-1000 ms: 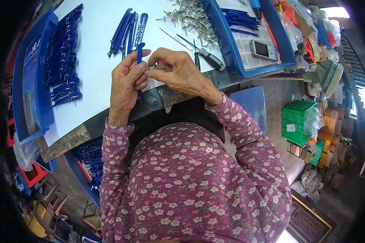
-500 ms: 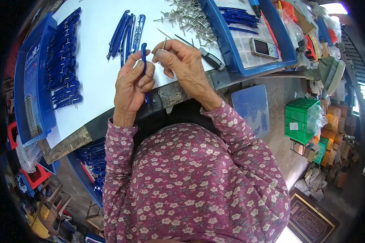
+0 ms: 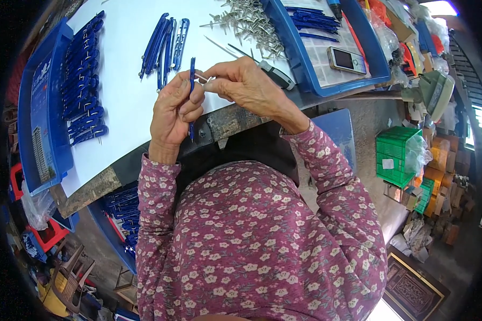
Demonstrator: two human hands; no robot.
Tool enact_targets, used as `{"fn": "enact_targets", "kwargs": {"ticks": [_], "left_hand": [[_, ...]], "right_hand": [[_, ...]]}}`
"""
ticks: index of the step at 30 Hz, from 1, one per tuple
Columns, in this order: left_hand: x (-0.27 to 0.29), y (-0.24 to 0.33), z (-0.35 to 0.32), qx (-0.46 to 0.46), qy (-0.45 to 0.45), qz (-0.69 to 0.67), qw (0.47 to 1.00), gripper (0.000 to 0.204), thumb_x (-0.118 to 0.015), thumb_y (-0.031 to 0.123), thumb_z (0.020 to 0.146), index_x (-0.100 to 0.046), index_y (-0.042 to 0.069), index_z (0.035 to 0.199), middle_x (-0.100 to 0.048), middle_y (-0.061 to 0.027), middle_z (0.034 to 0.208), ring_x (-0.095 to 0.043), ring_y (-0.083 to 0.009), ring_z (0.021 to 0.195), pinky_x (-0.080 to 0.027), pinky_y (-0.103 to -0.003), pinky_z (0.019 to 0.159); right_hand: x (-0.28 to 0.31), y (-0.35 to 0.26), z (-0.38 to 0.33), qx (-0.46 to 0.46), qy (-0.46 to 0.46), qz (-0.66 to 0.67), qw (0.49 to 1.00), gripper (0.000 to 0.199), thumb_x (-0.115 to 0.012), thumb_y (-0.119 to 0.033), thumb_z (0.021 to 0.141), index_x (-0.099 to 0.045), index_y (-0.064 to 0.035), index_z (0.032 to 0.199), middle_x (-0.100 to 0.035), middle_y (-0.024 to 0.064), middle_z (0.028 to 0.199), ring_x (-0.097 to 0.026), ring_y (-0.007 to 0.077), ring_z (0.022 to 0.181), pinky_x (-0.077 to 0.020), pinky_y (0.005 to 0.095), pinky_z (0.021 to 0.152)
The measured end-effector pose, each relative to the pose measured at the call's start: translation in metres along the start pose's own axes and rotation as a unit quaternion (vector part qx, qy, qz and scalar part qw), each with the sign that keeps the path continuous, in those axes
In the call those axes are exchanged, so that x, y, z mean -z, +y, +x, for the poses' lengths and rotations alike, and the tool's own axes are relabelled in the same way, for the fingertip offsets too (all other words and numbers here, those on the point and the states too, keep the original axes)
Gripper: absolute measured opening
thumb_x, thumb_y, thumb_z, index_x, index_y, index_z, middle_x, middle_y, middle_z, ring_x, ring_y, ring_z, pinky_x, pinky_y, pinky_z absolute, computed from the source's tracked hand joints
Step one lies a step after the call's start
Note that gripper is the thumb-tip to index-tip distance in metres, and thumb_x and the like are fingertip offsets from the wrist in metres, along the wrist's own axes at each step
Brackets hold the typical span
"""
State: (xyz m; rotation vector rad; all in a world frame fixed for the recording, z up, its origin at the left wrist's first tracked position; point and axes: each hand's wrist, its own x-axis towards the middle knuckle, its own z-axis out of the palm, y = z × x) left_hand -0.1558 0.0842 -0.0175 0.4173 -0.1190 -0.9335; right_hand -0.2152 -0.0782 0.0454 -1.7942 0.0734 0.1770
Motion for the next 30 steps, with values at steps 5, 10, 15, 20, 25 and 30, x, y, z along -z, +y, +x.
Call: {"fn": "enact_targets", "kwargs": {"ticks": [5,10,15,20,25,30], "left_hand": [[-0.002,0.001,0.001,0.010,0.004,0.023,1.000,0.019,-0.045,0.011,0.090,-0.047,-0.003,0.102,-0.050,-0.0086,0.072,-0.032,-0.0027,0.047,-0.025,-0.014,0.039],[-0.002,0.000,0.000,0.011,0.009,0.048,0.999,0.019,-0.047,0.012,0.090,-0.047,-0.003,0.101,-0.051,-0.0090,0.072,-0.033,-0.0024,0.047,-0.026,-0.013,0.039],[-0.006,-0.001,0.000,-0.005,0.023,0.108,0.994,0.018,-0.047,0.013,0.089,-0.046,-0.001,0.101,-0.052,-0.0065,0.068,-0.033,-0.0019,0.047,-0.026,-0.013,0.039],[-0.009,-0.003,-0.001,-0.020,0.031,0.152,0.988,0.018,-0.047,0.013,0.089,-0.046,0.000,0.101,-0.052,-0.0053,0.068,-0.033,-0.0019,0.047,-0.025,-0.014,0.039],[-0.012,-0.002,-0.003,-0.026,0.035,0.200,0.979,0.018,-0.047,0.014,0.090,-0.046,0.000,0.100,-0.053,-0.0048,0.068,-0.033,-0.0018,0.047,-0.025,-0.015,0.039],[-0.014,-0.002,-0.004,-0.021,0.045,0.243,0.969,0.017,-0.047,0.014,0.090,-0.046,0.000,0.099,-0.053,-0.0038,0.067,-0.033,-0.0014,0.046,-0.024,-0.015,0.039]], "right_hand": [[0.002,0.000,0.002,-0.006,-0.012,0.004,1.000,0.026,-0.059,-0.019,0.084,-0.061,0.0022,0.100,-0.043,-0.0043,0.056,-0.036,0.0022,0.048,-0.0255,0.0173,0.042],[0.003,0.002,0.003,-0.016,-0.019,0.007,1.000,0.026,-0.059,-0.019,0.084,-0.061,0.0022,0.099,-0.043,-0.0042,0.055,-0.035,0.0021,0.048,-0.0243,0.0175,0.041],[0.007,-0.002,0.001,-0.035,-0.028,0.021,0.999,0.026,-0.059,-0.020,0.084,-0.062,0.0019,0.098,-0.044,-0.0031,0.054,-0.034,0.0021,0.044,-0.0230,0.0178,0.038],[0.009,0.002,0.000,-0.034,-0.033,0.033,0.998,0.026,-0.059,-0.020,0.084,-0.062,0.0016,0.098,-0.045,-0.0025,0.054,-0.034,0.0021,0.043,-0.0234,0.0182,0.037],[0.010,0.001,-0.001,-0.041,-0.036,0.020,0.998,0.026,-0.059,-0.020,0.084,-0.063,0.0011,0.098,-0.045,-0.0027,0.053,-0.034,0.0020,0.043,-0.0238,0.0186,0.037],[0.010,0.005,-0.001,-0.028,-0.047,0.031,0.998,0.025,-0.060,-0.020,0.083,-0.063,-0.0007,0.098,-0.046,-0.0034,0.054,-0.034,0.0018,0.043,-0.0239,0.0181,0.038]]}}
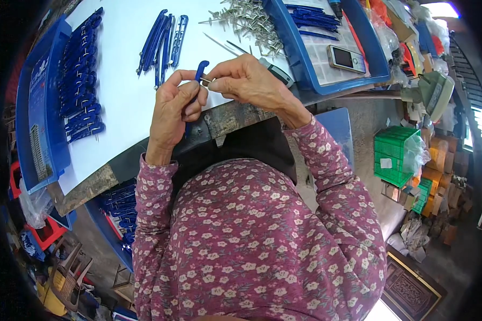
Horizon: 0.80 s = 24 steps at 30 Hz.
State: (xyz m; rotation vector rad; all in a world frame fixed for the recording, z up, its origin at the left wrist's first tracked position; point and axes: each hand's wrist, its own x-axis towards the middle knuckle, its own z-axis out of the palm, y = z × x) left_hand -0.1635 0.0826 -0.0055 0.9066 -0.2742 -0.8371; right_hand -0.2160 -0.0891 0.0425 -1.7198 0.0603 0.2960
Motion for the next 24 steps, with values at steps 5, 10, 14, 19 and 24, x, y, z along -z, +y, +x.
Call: {"fn": "enact_targets", "kwargs": {"ticks": [5,10,14,19,24], "left_hand": [[-0.002,0.003,-0.003,0.000,0.009,0.057,0.998,0.015,-0.046,0.013,0.090,-0.046,0.000,0.098,-0.053,-0.0022,0.064,-0.034,-0.0010,0.045,-0.025,-0.015,0.039],[-0.005,0.008,-0.006,-0.010,0.017,0.103,0.994,0.013,-0.045,0.012,0.090,-0.047,0.001,0.096,-0.052,-0.0008,0.063,-0.035,-0.0006,0.046,-0.026,-0.015,0.039],[-0.008,0.012,-0.010,-0.015,0.027,0.174,0.984,0.011,-0.045,0.011,0.090,-0.048,0.002,0.095,-0.052,0.0008,0.061,-0.037,-0.0009,0.047,-0.028,-0.015,0.040],[-0.009,0.013,-0.011,-0.023,0.021,0.224,0.974,0.008,-0.046,0.010,0.089,-0.048,0.003,0.092,-0.051,0.0015,0.059,-0.038,-0.0021,0.048,-0.030,-0.017,0.044],[-0.009,0.011,-0.010,-0.059,0.053,0.296,0.952,0.006,-0.047,0.008,0.088,-0.048,0.002,0.089,-0.049,0.0014,0.056,-0.039,-0.0027,0.049,-0.030,-0.018,0.045]], "right_hand": [[-0.002,0.000,-0.002,-0.003,0.015,-0.007,1.000,0.024,-0.059,-0.020,0.084,-0.063,-0.0012,0.098,-0.047,-0.0038,0.055,-0.035,0.0011,0.043,-0.0243,0.0169,0.038],[-0.005,-0.001,-0.003,-0.001,0.019,-0.003,1.000,0.024,-0.059,-0.020,0.084,-0.063,-0.0011,0.099,-0.047,-0.0039,0.054,-0.036,0.0007,0.044,-0.0246,0.0162,0.038],[-0.005,0.002,-0.004,-0.006,-0.003,0.038,0.999,0.024,-0.058,-0.020,0.084,-0.062,-0.0010,0.098,-0.045,-0.0040,0.053,-0.035,0.0008,0.043,-0.0245,0.0163,0.038],[-0.004,0.009,-0.005,-0.011,-0.032,0.088,0.996,0.021,-0.058,-0.020,0.085,-0.062,-0.0011,0.094,-0.045,-0.0038,0.052,-0.035,0.0013,0.043,-0.0248,0.0166,0.039],[-0.013,0.006,-0.004,0.026,0.015,-0.021,0.999,0.017,-0.056,-0.015,0.085,-0.061,0.0001,0.091,-0.045,-0.0035,0.051,-0.037,0.0034,0.043,-0.0282,0.0186,0.040]]}}
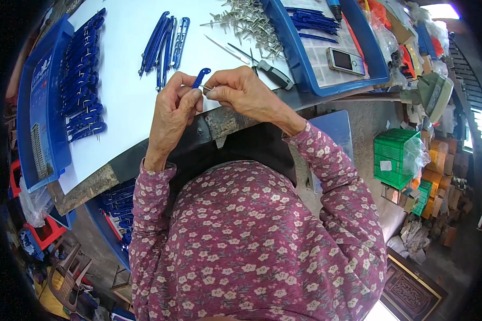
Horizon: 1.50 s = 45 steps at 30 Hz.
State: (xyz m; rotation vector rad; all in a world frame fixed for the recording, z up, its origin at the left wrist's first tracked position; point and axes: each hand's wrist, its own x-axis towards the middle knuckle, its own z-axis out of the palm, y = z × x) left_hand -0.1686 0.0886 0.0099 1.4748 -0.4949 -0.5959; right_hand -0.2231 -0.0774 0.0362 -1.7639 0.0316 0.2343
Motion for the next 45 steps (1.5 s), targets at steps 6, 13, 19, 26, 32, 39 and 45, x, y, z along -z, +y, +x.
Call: {"fn": "enact_targets", "kwargs": {"ticks": [6,13,19,26,32,39,45], "left_hand": [[0.004,0.002,0.003,0.018,0.002,-0.041,0.999,0.005,-0.046,0.007,0.088,-0.048,0.002,0.089,-0.048,0.0021,0.057,-0.039,-0.0034,0.049,-0.031,-0.019,0.045],[0.002,0.001,0.006,0.002,0.023,-0.030,0.999,0.009,-0.046,0.008,0.088,-0.049,0.001,0.092,-0.048,0.0019,0.057,-0.040,-0.0040,0.050,-0.032,-0.020,0.046],[-0.001,0.001,0.010,-0.037,0.016,0.098,0.994,0.018,-0.044,0.011,0.090,-0.055,-0.002,0.096,-0.049,-0.0027,0.056,-0.045,-0.0085,0.050,-0.036,-0.024,0.047],[-0.006,0.001,0.014,-0.051,0.039,0.144,0.987,0.018,-0.047,0.013,0.089,-0.057,-0.002,0.091,-0.049,-0.0040,0.054,-0.046,-0.0093,0.048,-0.037,-0.025,0.045],[-0.005,-0.004,0.018,-0.058,0.031,0.094,0.993,0.016,-0.050,0.012,0.087,-0.057,-0.002,0.086,-0.048,-0.0011,0.058,-0.041,-0.0072,0.052,-0.034,-0.023,0.047],[0.003,-0.002,0.017,-0.005,0.019,0.048,0.999,0.015,-0.050,0.013,0.087,-0.056,-0.001,0.084,-0.043,0.0020,0.058,-0.037,-0.0053,0.053,-0.031,-0.021,0.048],[-0.002,-0.003,0.017,-0.035,0.022,0.044,0.998,0.016,-0.049,0.013,0.087,-0.056,-0.001,0.083,-0.042,0.0018,0.057,-0.038,-0.0059,0.052,-0.032,-0.021,0.048]], "right_hand": [[-0.006,0.008,0.008,0.242,0.056,-0.368,0.896,0.016,-0.057,0.000,0.072,-0.054,0.0008,0.088,-0.050,0.0076,0.060,-0.051,0.0184,0.052,-0.0401,0.0295,0.047],[-0.006,0.005,0.013,0.303,0.077,-0.462,0.830,0.023,-0.059,0.002,0.068,-0.050,-0.0025,0.088,-0.052,0.0108,0.063,-0.056,0.0268,0.058,-0.0414,0.0334,0.047],[0.003,0.006,0.012,0.221,0.096,-0.338,0.910,0.018,-0.066,-0.008,0.074,-0.053,-0.0006,0.084,-0.053,0.0114,0.053,-0.053,0.0229,0.044,-0.0386,0.0288,0.042],[-0.001,0.016,0.013,0.204,0.119,-0.329,0.914,0.019,-0.067,-0.009,0.074,-0.053,-0.0004,0.083,-0.052,0.0115,0.053,-0.052,0.0182,0.044,-0.0378,0.0278,0.042],[0.006,0.009,0.010,0.146,0.078,-0.287,0.944,0.020,-0.066,-0.012,0.075,-0.055,0.0004,0.086,-0.052,0.0070,0.054,-0.052,0.0115,0.046,-0.0362,0.0258,0.041],[0.015,0.003,0.009,-0.003,-0.045,0.044,0.998,0.028,-0.047,-0.024,0.091,-0.058,0.0025,0.093,-0.051,0.0021,0.055,-0.043,0.0061,0.042,-0.0309,0.0189,0.039],[0.013,0.034,0.012,-0.096,-0.133,0.411,0.897,0.031,-0.049,-0.023,0.090,-0.055,0.0077,0.093,-0.036,-0.0035,0.051,-0.030,0.0030,0.041,-0.0260,0.0163,0.038]]}}
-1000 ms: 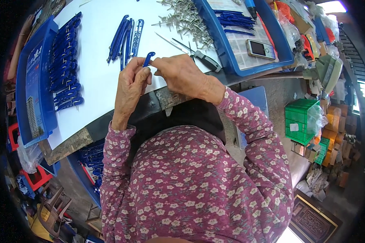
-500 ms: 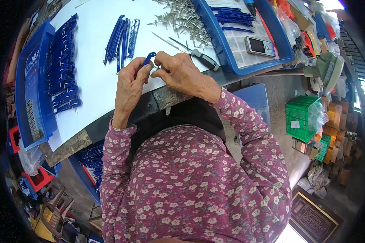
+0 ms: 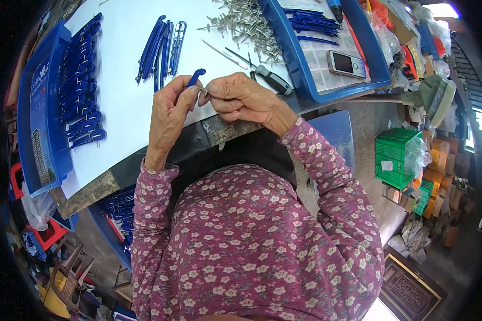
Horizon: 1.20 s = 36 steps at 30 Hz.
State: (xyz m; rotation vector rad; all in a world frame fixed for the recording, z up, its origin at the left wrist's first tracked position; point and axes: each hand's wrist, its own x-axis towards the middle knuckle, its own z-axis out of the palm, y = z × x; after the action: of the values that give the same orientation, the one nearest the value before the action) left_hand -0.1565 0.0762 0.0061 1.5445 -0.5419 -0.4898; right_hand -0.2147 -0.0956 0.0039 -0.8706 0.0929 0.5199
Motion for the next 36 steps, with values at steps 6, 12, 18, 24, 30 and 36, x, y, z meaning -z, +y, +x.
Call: {"fn": "enact_targets", "kwargs": {"ticks": [6,12,18,24,30,36], "left_hand": [[-0.004,-0.003,-0.001,-0.016,0.014,0.039,0.999,0.016,-0.049,0.013,0.088,-0.056,-0.001,0.084,-0.043,-0.0005,0.056,-0.039,-0.0066,0.051,-0.033,-0.023,0.046],[0.000,0.001,-0.003,0.008,0.004,0.074,0.997,0.016,-0.049,0.013,0.088,-0.057,-0.001,0.085,-0.043,-0.0010,0.055,-0.039,-0.0066,0.050,-0.033,-0.024,0.046],[0.002,0.005,-0.002,0.039,-0.010,0.004,0.999,0.017,-0.052,0.014,0.086,-0.058,-0.001,0.083,-0.043,0.0029,0.056,-0.038,-0.0045,0.051,-0.030,-0.021,0.046],[0.007,0.010,-0.005,0.063,-0.015,-0.039,0.997,0.017,-0.053,0.016,0.085,-0.058,0.001,0.081,-0.042,0.0044,0.057,-0.037,-0.0029,0.053,-0.028,-0.019,0.047],[0.007,0.007,-0.008,0.031,-0.044,-0.008,0.999,0.017,-0.051,0.016,0.085,-0.057,0.000,0.084,-0.044,0.0028,0.057,-0.038,-0.0041,0.052,-0.029,-0.020,0.047],[-0.001,-0.001,-0.014,-0.048,-0.002,0.040,0.998,0.018,-0.051,0.006,0.085,-0.056,-0.005,0.099,-0.055,-0.0087,0.063,-0.045,-0.0091,0.052,-0.037,-0.024,0.048]], "right_hand": [[-0.003,0.016,0.002,0.026,0.021,0.126,0.991,0.028,-0.050,-0.019,0.089,-0.054,0.0082,0.092,-0.032,-0.0050,0.053,-0.026,0.0020,0.044,-0.0242,0.0152,0.039],[-0.022,0.014,-0.001,0.082,0.148,-0.106,0.980,0.017,-0.054,-0.013,0.086,-0.055,0.0039,0.087,-0.040,-0.0017,0.055,-0.036,0.0061,0.045,-0.0278,0.0190,0.039],[-0.029,0.017,0.003,0.367,0.208,-0.710,0.564,0.011,-0.060,-0.005,0.076,-0.055,0.0002,0.085,-0.050,0.0143,0.060,-0.051,0.0294,0.049,-0.0386,0.0313,0.043],[-0.033,0.000,-0.006,0.238,0.186,-0.578,0.758,0.017,-0.057,-0.013,0.083,-0.056,0.0029,0.090,-0.046,0.0046,0.051,-0.045,0.0131,0.041,-0.0403,0.0261,0.044],[-0.018,-0.004,-0.008,-0.018,0.030,-0.026,0.999,0.034,-0.044,-0.025,0.092,-0.055,0.0075,0.092,-0.033,-0.0033,0.048,-0.028,0.0044,0.040,-0.0317,0.0183,0.038],[-0.012,0.017,-0.006,-0.033,-0.010,0.190,0.981,0.030,-0.047,-0.021,0.091,-0.050,0.0086,0.090,-0.025,-0.0046,0.049,-0.020,0.0022,0.042,-0.0227,0.0149,0.037]]}}
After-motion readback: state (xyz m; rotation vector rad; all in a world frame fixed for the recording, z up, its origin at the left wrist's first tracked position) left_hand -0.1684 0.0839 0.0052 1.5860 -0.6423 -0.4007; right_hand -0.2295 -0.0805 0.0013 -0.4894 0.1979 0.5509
